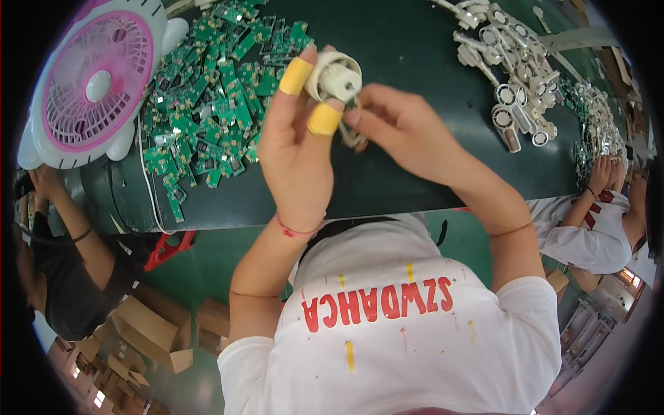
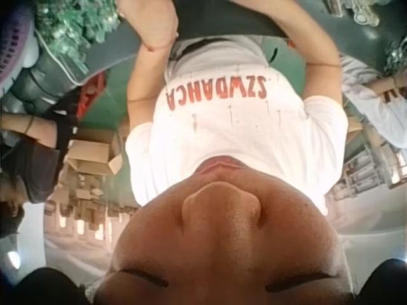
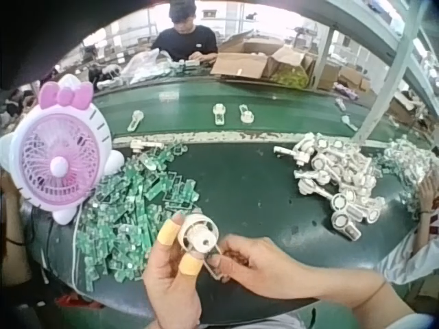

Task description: The person assembles small electronic components by hand, combining a PCB, plastic housing, fan motor, and connector at a factory workstation.

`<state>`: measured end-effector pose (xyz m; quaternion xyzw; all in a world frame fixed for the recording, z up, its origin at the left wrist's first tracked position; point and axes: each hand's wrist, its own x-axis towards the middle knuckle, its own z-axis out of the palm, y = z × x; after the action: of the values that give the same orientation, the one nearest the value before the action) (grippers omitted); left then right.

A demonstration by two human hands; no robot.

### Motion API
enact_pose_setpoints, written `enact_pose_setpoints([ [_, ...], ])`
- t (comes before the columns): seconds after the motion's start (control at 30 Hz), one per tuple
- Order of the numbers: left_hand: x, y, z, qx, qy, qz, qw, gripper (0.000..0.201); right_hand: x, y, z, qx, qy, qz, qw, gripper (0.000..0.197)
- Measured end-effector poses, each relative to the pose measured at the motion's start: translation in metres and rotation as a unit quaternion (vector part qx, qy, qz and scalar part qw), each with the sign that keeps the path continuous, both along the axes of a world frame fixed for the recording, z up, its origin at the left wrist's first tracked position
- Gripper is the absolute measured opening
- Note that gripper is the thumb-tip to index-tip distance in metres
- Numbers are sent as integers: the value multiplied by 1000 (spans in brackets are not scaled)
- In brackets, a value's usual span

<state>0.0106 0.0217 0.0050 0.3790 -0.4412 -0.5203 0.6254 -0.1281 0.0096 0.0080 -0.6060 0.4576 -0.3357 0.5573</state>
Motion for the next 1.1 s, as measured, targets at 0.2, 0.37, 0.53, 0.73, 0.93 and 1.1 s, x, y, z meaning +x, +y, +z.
enact_pose_setpoints([
  [0.2, -2, -25, -19, -42, -189, 40, 980, 75, -3, -26, -3, 127, -58, 74, 988, 21],
  [0.37, 20, -20, -12, -63, -219, 14, 974, 62, -59, -171, -3, -72, 225, -84, 968, 37],
  [0.53, 16, -20, -6, -46, -217, -64, 973, 40, -248, -343, -48, -129, 595, -40, 792, 44],
  [0.73, 32, -17, -19, -25, -195, -13, 980, 34, -154, -242, 16, -190, 616, 29, 764, 41],
  [0.93, 18, -20, -7, -123, -346, -75, 927, 27, -134, -149, 5, -287, 529, 63, 796, 14],
  [1.1, 9, -10, -16, -221, -524, 53, 821, 28, -52, -72, 20, -49, 283, 198, 937, 24],
])
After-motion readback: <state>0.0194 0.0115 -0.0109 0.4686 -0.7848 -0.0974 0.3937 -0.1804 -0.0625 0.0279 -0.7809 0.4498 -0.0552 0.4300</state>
